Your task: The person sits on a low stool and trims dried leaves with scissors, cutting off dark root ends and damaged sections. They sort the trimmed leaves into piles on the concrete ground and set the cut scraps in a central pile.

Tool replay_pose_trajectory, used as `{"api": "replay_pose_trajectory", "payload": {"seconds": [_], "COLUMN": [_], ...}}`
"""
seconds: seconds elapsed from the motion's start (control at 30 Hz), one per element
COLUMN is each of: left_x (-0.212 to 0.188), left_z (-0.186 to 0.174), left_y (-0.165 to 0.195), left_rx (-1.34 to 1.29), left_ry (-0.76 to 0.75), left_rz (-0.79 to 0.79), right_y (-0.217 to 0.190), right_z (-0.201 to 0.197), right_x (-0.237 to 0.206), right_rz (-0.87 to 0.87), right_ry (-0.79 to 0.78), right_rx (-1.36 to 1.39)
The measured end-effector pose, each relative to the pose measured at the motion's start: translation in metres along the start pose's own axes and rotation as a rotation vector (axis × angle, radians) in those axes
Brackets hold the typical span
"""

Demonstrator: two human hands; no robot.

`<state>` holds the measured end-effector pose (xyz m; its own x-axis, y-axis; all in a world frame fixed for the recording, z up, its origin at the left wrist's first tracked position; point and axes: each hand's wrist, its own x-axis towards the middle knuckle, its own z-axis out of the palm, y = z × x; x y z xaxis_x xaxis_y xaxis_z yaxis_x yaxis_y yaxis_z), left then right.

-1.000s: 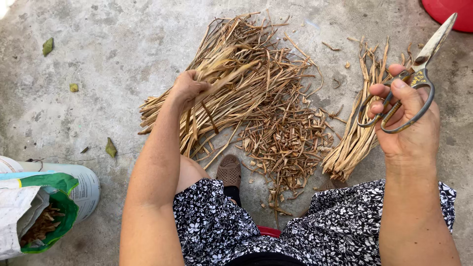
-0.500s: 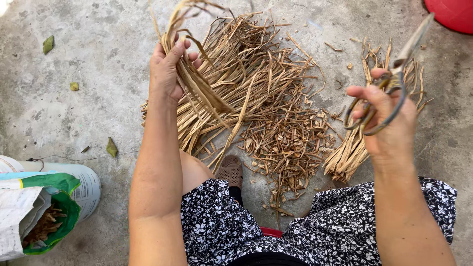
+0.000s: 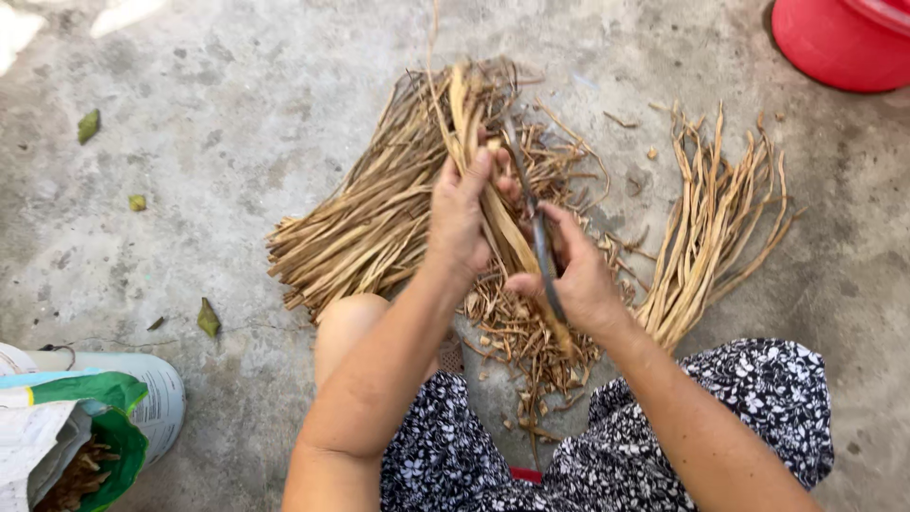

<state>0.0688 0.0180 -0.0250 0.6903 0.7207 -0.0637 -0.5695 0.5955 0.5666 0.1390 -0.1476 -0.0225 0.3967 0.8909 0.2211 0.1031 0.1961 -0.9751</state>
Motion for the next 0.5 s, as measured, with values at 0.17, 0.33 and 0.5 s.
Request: {"api": "replay_pose_trajectory", "payload": {"seconds": [0.17, 0.33, 0.5], "left_x": [0.003, 0.005, -0.008], "left_z": [-0.004, -0.011, -0.003], "left_y": [-0.022, -0.003, 0.047], "left_rx": [-0.052, 0.513, 1.697], "left_ry": [0.063, -0.015, 0.070], "left_rz": [-0.021, -0.104, 0.078], "right_y": [0.001, 0.000, -0.014], "right_z": [0.003, -0.011, -0.036], "right_x": [0.004, 0.007, 0.003], "right_rz": [0.308, 0.452, 0.608], "right_ry": [0.103, 0.118, 0.134], "right_rx": [-0.189, -0.065, -0.064]}}
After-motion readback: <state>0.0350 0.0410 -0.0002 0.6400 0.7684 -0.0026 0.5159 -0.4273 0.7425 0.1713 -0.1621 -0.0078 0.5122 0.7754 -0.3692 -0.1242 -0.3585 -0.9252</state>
